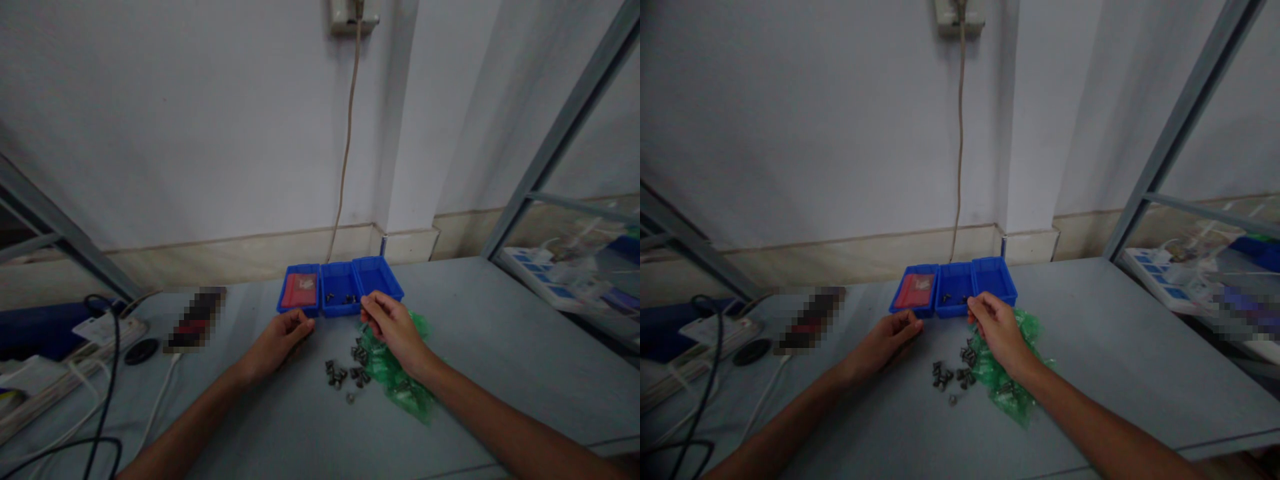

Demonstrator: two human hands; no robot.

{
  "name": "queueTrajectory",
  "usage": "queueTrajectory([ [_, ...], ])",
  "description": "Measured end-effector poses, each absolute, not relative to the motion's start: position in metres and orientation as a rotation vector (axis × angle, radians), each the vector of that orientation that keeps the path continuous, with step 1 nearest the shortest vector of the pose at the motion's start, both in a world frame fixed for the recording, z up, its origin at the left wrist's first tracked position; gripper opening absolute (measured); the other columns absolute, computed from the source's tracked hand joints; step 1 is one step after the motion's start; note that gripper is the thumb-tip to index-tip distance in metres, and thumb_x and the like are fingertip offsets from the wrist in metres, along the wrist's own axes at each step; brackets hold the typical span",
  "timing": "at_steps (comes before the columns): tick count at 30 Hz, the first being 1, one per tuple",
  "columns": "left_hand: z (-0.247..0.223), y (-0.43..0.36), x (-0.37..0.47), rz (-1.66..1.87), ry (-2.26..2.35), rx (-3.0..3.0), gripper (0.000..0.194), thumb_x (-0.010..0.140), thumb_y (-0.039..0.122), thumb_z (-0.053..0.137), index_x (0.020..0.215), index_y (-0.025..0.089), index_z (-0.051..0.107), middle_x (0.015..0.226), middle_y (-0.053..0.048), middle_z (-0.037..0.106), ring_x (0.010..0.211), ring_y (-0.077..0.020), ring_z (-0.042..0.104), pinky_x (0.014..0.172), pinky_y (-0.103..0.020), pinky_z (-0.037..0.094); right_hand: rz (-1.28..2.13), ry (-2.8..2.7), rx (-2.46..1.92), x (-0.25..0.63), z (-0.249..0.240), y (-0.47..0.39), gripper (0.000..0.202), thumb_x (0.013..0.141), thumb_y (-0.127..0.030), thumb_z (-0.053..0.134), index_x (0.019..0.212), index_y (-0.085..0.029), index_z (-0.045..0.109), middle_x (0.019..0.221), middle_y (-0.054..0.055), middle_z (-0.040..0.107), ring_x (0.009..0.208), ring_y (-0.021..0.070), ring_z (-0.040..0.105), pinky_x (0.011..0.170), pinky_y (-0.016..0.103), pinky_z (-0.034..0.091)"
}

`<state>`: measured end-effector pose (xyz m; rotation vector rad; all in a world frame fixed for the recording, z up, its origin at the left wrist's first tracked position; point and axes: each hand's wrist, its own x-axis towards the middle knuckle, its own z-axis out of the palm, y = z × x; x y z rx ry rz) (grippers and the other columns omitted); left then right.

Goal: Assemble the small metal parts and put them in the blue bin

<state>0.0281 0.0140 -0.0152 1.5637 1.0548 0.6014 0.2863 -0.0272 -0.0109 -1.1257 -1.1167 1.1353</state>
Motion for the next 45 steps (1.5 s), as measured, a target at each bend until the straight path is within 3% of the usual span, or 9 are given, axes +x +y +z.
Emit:
queueTrajectory([
  [5, -0.013, 0.015, 0.028, 0.7, 1.095, 1.893, 0.043, 0.097, 0.06, 0.058, 0.081, 0.021, 0.053, 0.072, 0.004, 0.05, 0.065, -0.0127, 0.046, 0.057, -0.022, 0.037, 1.135, -1.117, -1.128, 0.286, -0.007, -0.029, 0.048, 0.087, -0.068, 0.073, 0.077, -0.022, 0.062, 0.068, -0.002, 0.06, 0.051, 0.011, 0.043, 0.044, 0.023, 0.028],
  [10, -0.013, 0.013, 0.025, 0.727, 1.187, 2.078, 0.036, 0.103, 0.053, 0.053, 0.087, 0.021, 0.058, 0.072, 0.003, 0.056, 0.065, -0.0141, 0.051, 0.061, -0.024, 0.039, 1.128, -1.127, -1.113, 0.286, -0.008, -0.029, 0.047, 0.09, -0.065, 0.072, 0.077, -0.022, 0.062, 0.069, -0.002, 0.06, 0.052, 0.0107, 0.043, 0.044, 0.023, 0.028],
  [16, -0.017, 0.011, 0.018, 0.654, 1.219, 2.436, 0.032, 0.11, 0.048, 0.044, 0.096, 0.024, 0.061, 0.083, -0.001, 0.072, 0.071, -0.0175, 0.066, 0.067, -0.026, 0.046, 1.191, -1.045, -1.069, 0.286, -0.012, -0.026, 0.044, 0.089, -0.065, 0.073, 0.084, -0.022, 0.062, 0.073, -0.004, 0.062, 0.047, 0.008, 0.041, 0.039, 0.021, 0.027],
  [19, -0.02, 0.014, 0.013, 0.588, 1.225, 2.65, 0.037, 0.112, 0.048, 0.039, 0.096, 0.023, 0.061, 0.084, -0.002, 0.073, 0.072, -0.017, 0.067, 0.067, -0.026, 0.047, 1.208, -1.023, -1.024, 0.286, -0.012, -0.026, 0.04, 0.087, -0.06, 0.077, 0.09, -0.023, 0.061, 0.078, -0.003, 0.066, 0.047, 0.008, 0.045, 0.037, 0.02, 0.029],
  [23, -0.023, 0.02, 0.006, 0.578, 1.18, 2.854, 0.04, 0.114, 0.046, 0.035, 0.099, 0.021, 0.062, 0.085, -0.005, 0.073, 0.073, -0.0172, 0.069, 0.066, -0.025, 0.049, 1.142, -1.128, -1.03, 0.286, -0.013, -0.027, 0.034, 0.089, -0.053, 0.078, 0.095, -0.024, 0.061, 0.064, -0.005, 0.062, 0.044, 0.0099, 0.046, 0.036, 0.02, 0.032],
  [33, -0.029, 0.022, 0.007, 0.42, 1.137, 3.005, 0.033, 0.116, 0.038, 0.037, 0.102, 0.02, 0.061, 0.089, -0.007, 0.076, 0.073, -0.0205, 0.073, 0.062, -0.027, 0.048, 1.046, -1.294, -1.118, 0.287, -0.017, -0.028, 0.024, 0.087, -0.041, 0.081, 0.093, -0.025, 0.063, 0.063, -0.006, 0.059, 0.044, 0.0113, 0.045, 0.04, 0.023, 0.032],
  [41, -0.028, 0.023, 0.007, 0.302, 1.146, 3.095, 0.031, 0.116, 0.036, 0.036, 0.102, 0.02, 0.059, 0.088, -0.005, 0.076, 0.071, -0.0203, 0.073, 0.058, -0.027, 0.045, 0.87, -1.388, -1.117, 0.284, -0.014, -0.032, 0.018, 0.085, -0.033, 0.082, 0.089, -0.023, 0.068, 0.072, -0.004, 0.059, 0.065, 0.015, 0.055, 0.059, 0.026, 0.042],
  [45, -0.03, 0.024, 0.005, 0.272, 1.145, 3.121, 0.028, 0.116, 0.035, 0.038, 0.104, 0.021, 0.059, 0.087, -0.004, 0.076, 0.071, -0.0201, 0.073, 0.058, -0.026, 0.044, 1.057, -1.324, -1.053, 0.283, -0.016, -0.031, 0.025, 0.084, -0.038, 0.084, 0.091, -0.023, 0.066, 0.066, -0.006, 0.056, 0.051, 0.0107, 0.048, 0.046, 0.023, 0.035],
])
